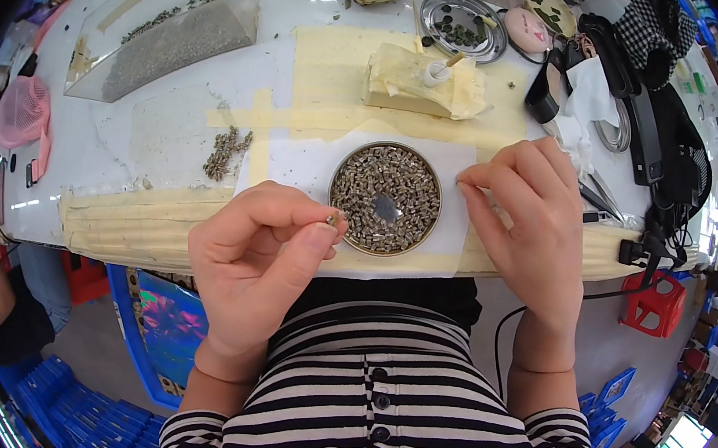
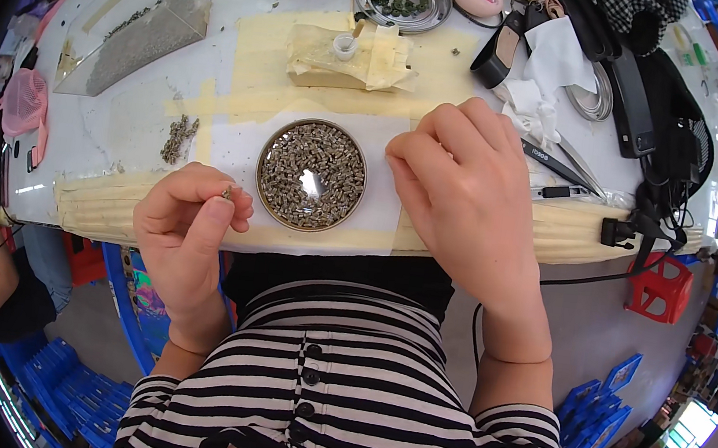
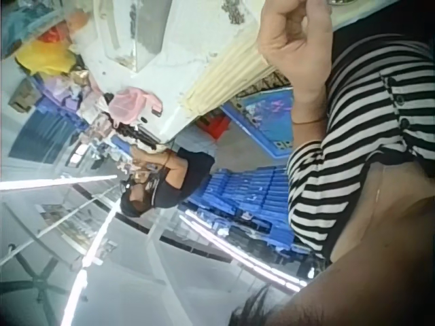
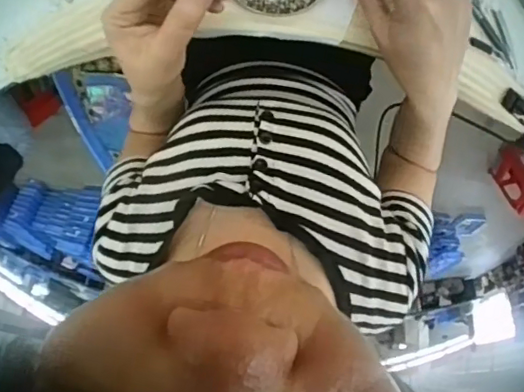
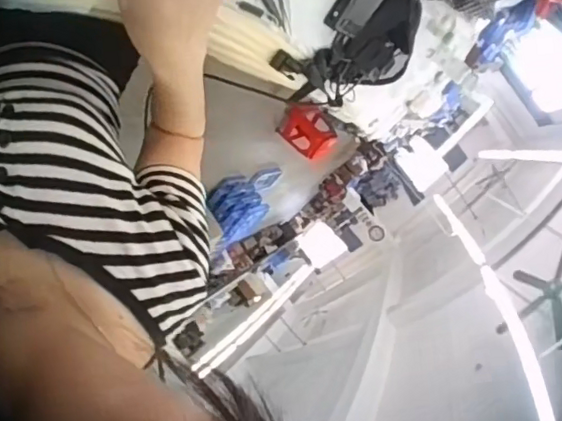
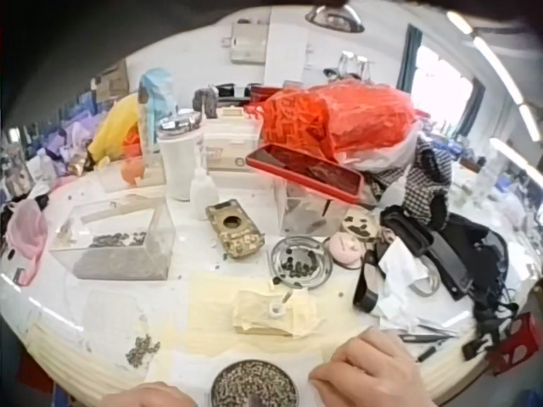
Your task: Assembling small plastic components for toy tank models at a factory workbench.
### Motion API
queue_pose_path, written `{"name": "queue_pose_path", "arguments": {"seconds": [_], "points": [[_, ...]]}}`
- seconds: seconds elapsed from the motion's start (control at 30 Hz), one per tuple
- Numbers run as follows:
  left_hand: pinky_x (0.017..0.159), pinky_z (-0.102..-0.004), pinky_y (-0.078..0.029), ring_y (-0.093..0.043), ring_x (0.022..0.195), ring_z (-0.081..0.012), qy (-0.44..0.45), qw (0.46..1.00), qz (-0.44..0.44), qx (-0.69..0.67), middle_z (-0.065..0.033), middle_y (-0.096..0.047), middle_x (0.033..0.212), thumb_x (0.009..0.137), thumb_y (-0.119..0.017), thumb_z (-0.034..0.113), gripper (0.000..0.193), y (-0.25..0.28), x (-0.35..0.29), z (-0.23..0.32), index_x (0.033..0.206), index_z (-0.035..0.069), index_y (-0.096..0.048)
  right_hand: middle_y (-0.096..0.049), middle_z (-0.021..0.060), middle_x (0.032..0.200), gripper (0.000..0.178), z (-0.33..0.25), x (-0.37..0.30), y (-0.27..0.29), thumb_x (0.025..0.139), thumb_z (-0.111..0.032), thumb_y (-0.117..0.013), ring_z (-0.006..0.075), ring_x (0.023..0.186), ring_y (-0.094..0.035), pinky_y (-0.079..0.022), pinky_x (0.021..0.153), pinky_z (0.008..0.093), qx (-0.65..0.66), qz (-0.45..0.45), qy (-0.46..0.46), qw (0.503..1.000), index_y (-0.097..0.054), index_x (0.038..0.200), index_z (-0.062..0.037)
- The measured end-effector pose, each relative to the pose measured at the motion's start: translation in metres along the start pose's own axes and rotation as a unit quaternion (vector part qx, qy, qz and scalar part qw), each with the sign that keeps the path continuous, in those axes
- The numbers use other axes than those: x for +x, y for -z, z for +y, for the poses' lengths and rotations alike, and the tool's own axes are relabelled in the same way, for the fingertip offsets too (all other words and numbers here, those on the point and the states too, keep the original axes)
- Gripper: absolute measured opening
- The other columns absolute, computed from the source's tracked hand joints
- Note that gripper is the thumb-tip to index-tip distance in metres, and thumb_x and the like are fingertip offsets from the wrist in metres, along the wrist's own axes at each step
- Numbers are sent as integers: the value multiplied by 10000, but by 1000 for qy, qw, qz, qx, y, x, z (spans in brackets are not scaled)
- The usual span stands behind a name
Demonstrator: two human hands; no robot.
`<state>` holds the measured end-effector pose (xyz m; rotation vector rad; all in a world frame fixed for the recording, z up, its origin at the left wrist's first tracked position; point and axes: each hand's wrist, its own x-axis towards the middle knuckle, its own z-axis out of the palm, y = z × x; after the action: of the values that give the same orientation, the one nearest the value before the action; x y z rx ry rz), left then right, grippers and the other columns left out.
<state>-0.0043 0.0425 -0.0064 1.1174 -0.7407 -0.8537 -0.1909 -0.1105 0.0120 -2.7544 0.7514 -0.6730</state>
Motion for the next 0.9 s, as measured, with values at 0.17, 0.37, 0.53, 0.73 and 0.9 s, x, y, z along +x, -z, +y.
{"name": "queue_pose_path", "arguments": {"seconds": [0.17, 0.37, 0.53, 0.73, 0.9], "points": [[711, -235, -526, -636, 768, -115, 0, 1000, 0, -19, -115, -681, 902, 887, -631, -63, 83, -4, 8, -3, 966, -58, -658, -579, 50, 760, 126, 5, -1, 1, 720, -6, -726, 246, 730, -527, -432, 669, 354, 44, 30, -20, 998, -674, 827, -47], [726, -237, -545, -655, 788, -112, 25, 999, -6, -48, -109, -700, 899, 904, -633, -29, 98, -8, 13, -3, 997, -51, -659, -621, 63, 727, 164, -10, 7, 1, 713, 59, -722, 246, 667, -547, -434, 593, 337, 120, 96, -36, 987, -692, 842, -38], [735, -243, -552, -666, 811, -119, 80, 991, -35, -106, -108, -709, 917, 923, -634, 4, 115, -8, 19, -1, 1025, -44, -655, -624, 51, 758, 247, -30, 16, -3, 684, 41, -749, 227, 674, -547, -439, 588, 322, 191, 107, 19, 976, -718, 913, -48], [753, -230, -539, -657, 842, -105, 54, 990, -64, -110, -85, -696, 918, 930, -624, -10, 115, -10, 19, -5, 1031, -58, -651, -633, 41, 792, 315, -41, 24, -15, 657, 22, -772, 212, 688, -551, -448, 595, 310, 216, 141, 68, 964, -729, 959, -56], [759, -226, -535, -648, 846, -96, 46, 992, -56, -107, -77, -684, 927, 921, -621, -42, 113, -16, 15, 0, 1026, -75, -649, -637, 44, 791, 270, -41, 25, -13, 686, 37, -763, 210, 706, -562, -455, 602, 303, 251, 120, 51, 959, -732, 937, -58]]}}
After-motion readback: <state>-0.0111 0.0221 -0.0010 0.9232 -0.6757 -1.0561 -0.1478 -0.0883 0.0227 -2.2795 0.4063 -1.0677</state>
